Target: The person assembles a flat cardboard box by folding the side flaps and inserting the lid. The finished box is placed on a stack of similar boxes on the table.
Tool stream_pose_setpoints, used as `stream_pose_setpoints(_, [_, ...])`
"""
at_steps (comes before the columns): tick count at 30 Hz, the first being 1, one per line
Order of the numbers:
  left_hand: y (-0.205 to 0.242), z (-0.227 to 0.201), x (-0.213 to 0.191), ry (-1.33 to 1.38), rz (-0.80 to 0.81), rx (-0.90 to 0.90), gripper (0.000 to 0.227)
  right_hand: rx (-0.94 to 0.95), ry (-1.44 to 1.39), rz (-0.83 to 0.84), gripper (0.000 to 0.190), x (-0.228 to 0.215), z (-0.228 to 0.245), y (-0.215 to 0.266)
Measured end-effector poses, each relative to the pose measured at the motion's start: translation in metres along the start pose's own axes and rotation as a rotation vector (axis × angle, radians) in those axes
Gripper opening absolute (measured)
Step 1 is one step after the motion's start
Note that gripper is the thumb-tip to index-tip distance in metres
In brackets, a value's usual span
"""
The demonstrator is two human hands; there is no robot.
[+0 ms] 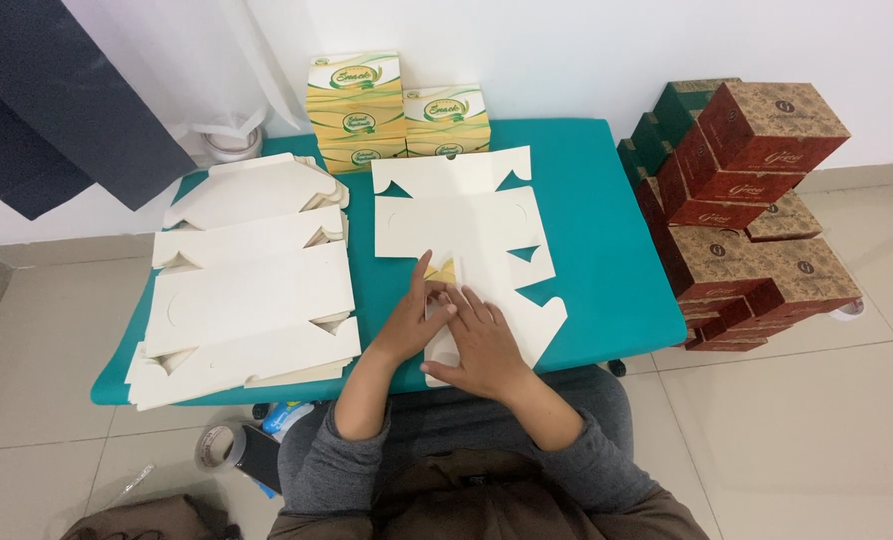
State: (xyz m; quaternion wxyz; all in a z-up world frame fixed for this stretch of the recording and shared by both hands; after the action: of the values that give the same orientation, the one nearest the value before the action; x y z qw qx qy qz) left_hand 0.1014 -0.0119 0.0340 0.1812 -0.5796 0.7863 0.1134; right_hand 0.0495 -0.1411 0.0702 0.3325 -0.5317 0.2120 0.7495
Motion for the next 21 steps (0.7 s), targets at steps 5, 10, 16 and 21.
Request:
stream_pose_setpoints(5, [-0.002, 0.007, -0.001, -0.064, -0.034, 0.036, 0.084, 0.054, 0.039, 0.104, 0.106, 0.011, -0.008, -0.010])
stream_pose_setpoints(10, [0.003, 0.012, -0.007, -0.230, -0.121, 0.062, 0.078, 0.103, 0.062, 0.192, 0.109, 0.016, -0.014, -0.010])
stream_pose_setpoints(16, [-0.006, 0.007, -0.008, -0.253, 0.076, -0.231, 0.100, 0.105, 0.092, 0.217, 0.108, 0.018, -0.014, -0.009])
stream_pose_setpoints(21, [-0.031, 0.005, -0.008, -0.287, 0.069, -0.421, 0.090, 0.105, 0.063, 0.246, 0.107, 0.012, -0.010, -0.004])
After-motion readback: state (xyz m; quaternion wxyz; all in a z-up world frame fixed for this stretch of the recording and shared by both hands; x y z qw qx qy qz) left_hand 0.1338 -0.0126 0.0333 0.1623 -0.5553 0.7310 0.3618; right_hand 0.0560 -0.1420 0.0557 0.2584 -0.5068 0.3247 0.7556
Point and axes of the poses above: each hand's wrist, its own y-axis away from the middle knuckle, its own x-axis out of the palm, z = x × y, the point moved 4 cm from there along -y, towards the middle knuckle, and after that the axes turned 13 degrees about -x, right-handed, at the moved point
